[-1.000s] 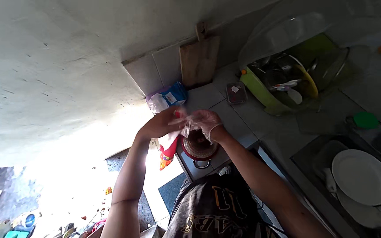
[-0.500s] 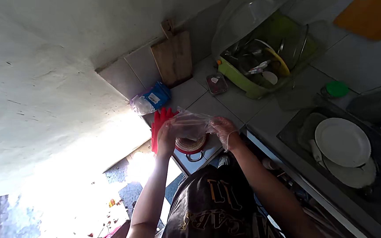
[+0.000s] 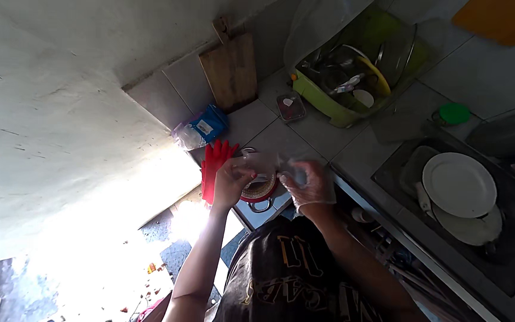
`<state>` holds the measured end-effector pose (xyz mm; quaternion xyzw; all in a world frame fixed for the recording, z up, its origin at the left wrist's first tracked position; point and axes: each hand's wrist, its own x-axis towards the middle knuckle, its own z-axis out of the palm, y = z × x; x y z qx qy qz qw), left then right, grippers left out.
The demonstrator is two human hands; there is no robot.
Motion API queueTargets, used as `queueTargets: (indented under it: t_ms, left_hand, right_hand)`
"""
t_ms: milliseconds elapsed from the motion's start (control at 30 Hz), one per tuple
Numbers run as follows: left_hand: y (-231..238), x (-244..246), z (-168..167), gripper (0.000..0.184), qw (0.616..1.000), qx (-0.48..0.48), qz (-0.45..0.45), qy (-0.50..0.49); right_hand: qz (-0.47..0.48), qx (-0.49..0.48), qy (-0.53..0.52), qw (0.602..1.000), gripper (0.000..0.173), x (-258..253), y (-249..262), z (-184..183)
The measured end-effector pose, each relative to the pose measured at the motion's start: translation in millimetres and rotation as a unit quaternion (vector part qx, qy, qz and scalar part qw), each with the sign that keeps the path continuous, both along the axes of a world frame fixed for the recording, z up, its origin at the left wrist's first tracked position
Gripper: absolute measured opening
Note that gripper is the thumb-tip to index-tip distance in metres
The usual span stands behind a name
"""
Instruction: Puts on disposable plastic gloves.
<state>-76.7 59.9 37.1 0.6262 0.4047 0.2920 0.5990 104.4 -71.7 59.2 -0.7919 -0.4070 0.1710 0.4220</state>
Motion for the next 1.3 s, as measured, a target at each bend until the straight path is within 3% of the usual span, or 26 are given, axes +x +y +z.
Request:
queueTargets:
  t_ms: [33, 133, 267, 533, 633, 700, 733, 900, 1100, 1200, 1300]
  left_hand:
    - [-5, 3, 0, 0.041, 1.000, 0.004, -0.017, 0.005]
    - [-15, 11, 1, 0.047, 0.997, 0.008, -0.079, 0.024]
    - [-23, 6, 6, 0.043, 0.993, -0.006, -0.114, 0.017]
    - [-30, -2, 4, 0.028, 0.998, -0.016, -0.015, -0.051]
    - [-32, -4, -6, 0.046, 0.992, -0.039, -0.037, -0.114]
    - [-39, -1, -7, 0.066, 0.992, -0.047, -0.067, -0.095]
    - [-44, 2, -7, 0.065, 0.994, -0.046, -0.060, -0.073]
    - [-60, 14, -6, 0.036, 0.999, 0.001, 0.023, -0.027]
    - [-61, 13, -7, 0.044, 0.996, 0.078, 0.039, -0.005]
    - [-61, 13, -11, 0.035, 0.991, 0.128, 0.048, -0.002]
    - [-61, 14, -10, 0.030, 0.995, 0.090, 0.042, -0.031]
  right_hand:
    - [0.027, 0.003, 0.049, 0.998, 0.040, -7, 0, 2]
    - [0.072, -0.048, 0.198, 0.976, 0.028, -17, 11, 0]
    - [0.055, -0.015, 0.270, 0.961, 0.012, -15, 15, -11]
    - [0.034, 0.002, 0.310, 0.950, 0.009, -16, 15, -19]
    - [-0.021, 0.032, 0.363, 0.931, 0.008, -20, 16, -16]
    - [-0.058, 0.053, 0.386, 0.919, 0.009, -20, 18, -16]
    - [-0.071, 0.059, 0.385, 0.918, 0.010, -20, 19, -16]
    - [-0.077, 0.061, 0.375, 0.922, 0.011, -21, 19, -20]
    - [-0.094, 0.054, 0.379, 0.919, 0.012, -20, 19, -24]
    - [-0.105, 0.058, 0.379, 0.917, 0.012, -19, 20, -24]
    - [-0.106, 0.064, 0.384, 0.915, 0.013, -19, 20, -25]
